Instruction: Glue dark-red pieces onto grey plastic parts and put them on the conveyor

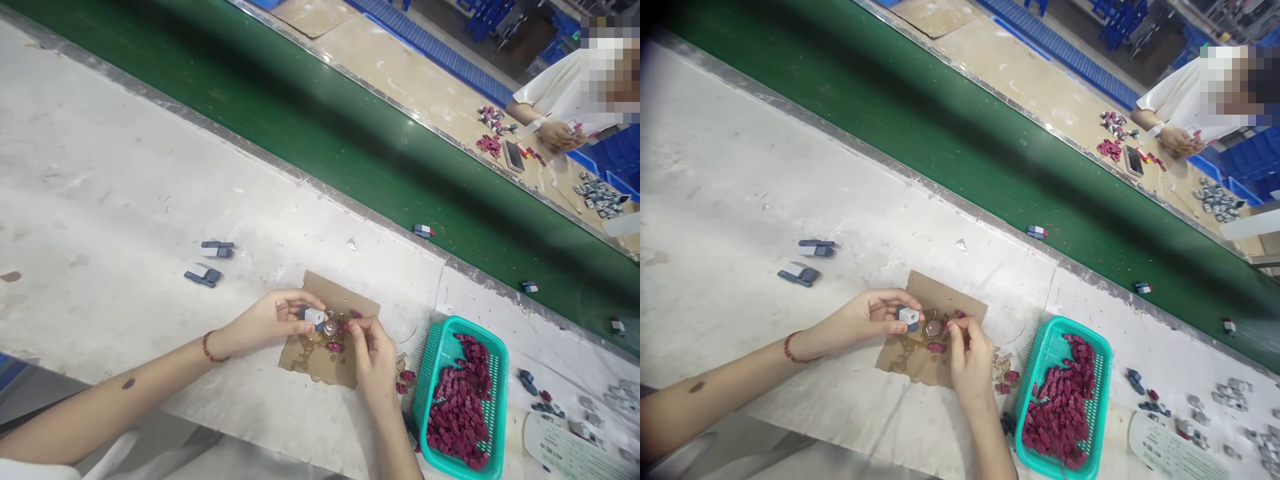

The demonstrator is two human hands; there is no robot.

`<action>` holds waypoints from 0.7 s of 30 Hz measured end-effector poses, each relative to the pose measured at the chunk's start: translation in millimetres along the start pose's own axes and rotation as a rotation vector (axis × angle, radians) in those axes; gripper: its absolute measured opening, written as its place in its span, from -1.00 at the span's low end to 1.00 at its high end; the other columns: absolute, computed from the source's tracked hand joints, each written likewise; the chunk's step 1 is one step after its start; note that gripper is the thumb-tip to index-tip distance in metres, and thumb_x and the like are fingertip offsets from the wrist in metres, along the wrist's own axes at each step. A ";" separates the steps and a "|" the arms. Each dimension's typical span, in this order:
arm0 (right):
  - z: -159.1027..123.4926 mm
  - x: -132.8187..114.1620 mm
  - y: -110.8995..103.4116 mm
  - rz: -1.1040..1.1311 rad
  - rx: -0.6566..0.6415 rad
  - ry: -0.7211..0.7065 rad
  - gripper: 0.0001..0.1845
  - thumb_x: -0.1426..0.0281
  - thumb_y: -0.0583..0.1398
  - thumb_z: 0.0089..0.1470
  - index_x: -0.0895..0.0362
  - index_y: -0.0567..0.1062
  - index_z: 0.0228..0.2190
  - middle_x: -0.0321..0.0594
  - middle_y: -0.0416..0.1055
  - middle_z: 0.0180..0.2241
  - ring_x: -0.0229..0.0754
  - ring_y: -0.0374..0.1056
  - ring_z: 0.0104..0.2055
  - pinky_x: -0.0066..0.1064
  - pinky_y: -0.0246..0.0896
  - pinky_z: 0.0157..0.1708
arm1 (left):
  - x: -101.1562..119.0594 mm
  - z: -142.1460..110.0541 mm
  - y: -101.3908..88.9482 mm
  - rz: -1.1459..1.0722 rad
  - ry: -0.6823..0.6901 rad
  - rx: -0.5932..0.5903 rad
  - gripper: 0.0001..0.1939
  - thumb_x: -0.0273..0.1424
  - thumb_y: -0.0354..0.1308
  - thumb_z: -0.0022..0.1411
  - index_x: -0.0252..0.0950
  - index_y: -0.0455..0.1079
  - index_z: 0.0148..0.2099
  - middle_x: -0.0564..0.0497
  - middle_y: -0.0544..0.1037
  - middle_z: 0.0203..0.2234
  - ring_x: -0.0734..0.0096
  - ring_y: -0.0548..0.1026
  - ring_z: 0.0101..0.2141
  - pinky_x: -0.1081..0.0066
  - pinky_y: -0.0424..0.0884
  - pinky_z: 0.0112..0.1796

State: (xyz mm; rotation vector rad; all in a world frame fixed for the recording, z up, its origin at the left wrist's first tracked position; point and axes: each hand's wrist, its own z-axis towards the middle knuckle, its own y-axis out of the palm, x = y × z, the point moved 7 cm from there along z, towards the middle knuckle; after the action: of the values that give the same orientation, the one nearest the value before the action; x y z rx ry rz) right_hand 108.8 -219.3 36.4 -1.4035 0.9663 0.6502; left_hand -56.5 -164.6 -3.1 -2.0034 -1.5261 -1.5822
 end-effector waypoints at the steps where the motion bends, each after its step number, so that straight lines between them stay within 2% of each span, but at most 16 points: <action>1: 0.1 1.2 -0.1 0.010 0.001 0.013 -0.77 0.31 0.07 0.23 0.10 0.43 -0.42 -0.31 0.47 -0.54 -0.24 0.37 -0.52 -0.48 0.20 -0.50 | 0.2 -0.1 1.1 0.014 0.018 -0.020 -0.67 -0.33 0.43 -0.05 -0.31 0.47 -0.23 -0.07 0.62 -0.27 0.30 0.55 -0.28 0.39 0.50 -0.29; 4: 1.0 4.3 3.9 0.026 -0.021 0.041 -0.77 0.30 0.08 0.22 0.11 0.44 -0.42 -0.30 0.47 -0.53 -0.24 0.36 -0.52 -0.47 0.19 -0.50 | 1.5 -0.7 4.0 0.001 0.079 -0.069 -0.69 -0.31 0.42 -0.02 -0.30 0.43 -0.27 -0.08 0.64 -0.30 0.27 0.58 -0.25 0.37 0.52 -0.27; 7: 1.9 8.1 7.1 0.031 -0.031 0.061 -0.76 0.29 0.08 0.21 0.11 0.45 -0.43 -0.29 0.46 -0.53 -0.24 0.34 -0.52 -0.46 0.18 -0.50 | 2.9 -1.6 5.3 0.019 0.133 -0.061 -0.68 -0.28 0.41 0.02 -0.29 0.37 -0.28 -0.12 0.65 -0.29 0.21 0.60 -0.20 0.34 0.55 -0.28; 10: 2.3 11.6 6.1 0.089 -0.002 0.078 -0.75 0.26 0.10 0.20 0.11 0.46 -0.43 -0.29 0.46 -0.53 -0.23 0.34 -0.51 -0.45 0.19 -0.49 | 3.8 -3.6 5.2 0.161 0.178 0.012 -0.73 -0.27 0.37 0.06 -0.31 0.44 -0.26 -0.14 0.66 -0.27 0.19 0.61 -0.20 0.31 0.57 -0.24; 13: 1.1 12.3 3.8 0.246 0.065 0.110 -0.73 0.20 0.14 0.17 0.11 0.46 -0.45 -0.32 0.39 -0.58 -0.25 0.31 -0.53 -0.46 0.20 -0.51 | 6.8 -7.2 6.5 0.363 0.258 0.082 -0.78 -0.30 0.31 0.12 -0.30 0.55 -0.19 -0.12 0.67 -0.24 0.22 0.62 -0.22 0.33 0.57 -0.18; 18: -4.0 3.8 14.4 0.485 0.068 0.138 -0.67 0.13 0.19 0.14 0.11 0.44 -0.48 -0.37 0.30 -0.64 -0.30 0.21 -0.60 -0.48 0.15 -0.57 | 13.6 -13.0 11.6 0.556 0.463 0.094 -0.82 -0.33 0.28 0.18 -0.26 0.59 -0.17 -0.06 0.68 -0.29 0.29 0.62 -0.28 0.40 0.56 -0.21; 21: -5.9 -1.7 21.0 0.521 0.041 0.115 -0.68 0.15 0.19 0.16 0.12 0.44 -0.48 -0.36 0.31 -0.63 -0.30 0.22 -0.59 -0.48 0.16 -0.56 | 14.7 -13.9 11.0 0.595 0.513 0.109 -0.81 -0.30 0.27 0.20 -0.25 0.59 -0.17 -0.06 0.68 -0.30 0.29 0.62 -0.30 0.40 0.56 -0.22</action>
State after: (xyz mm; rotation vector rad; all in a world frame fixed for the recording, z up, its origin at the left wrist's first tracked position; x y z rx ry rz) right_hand 89.0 -222.7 27.7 -1.1640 1.4498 0.9320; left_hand -57.9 -170.0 19.3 -1.5986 -0.7219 -1.5357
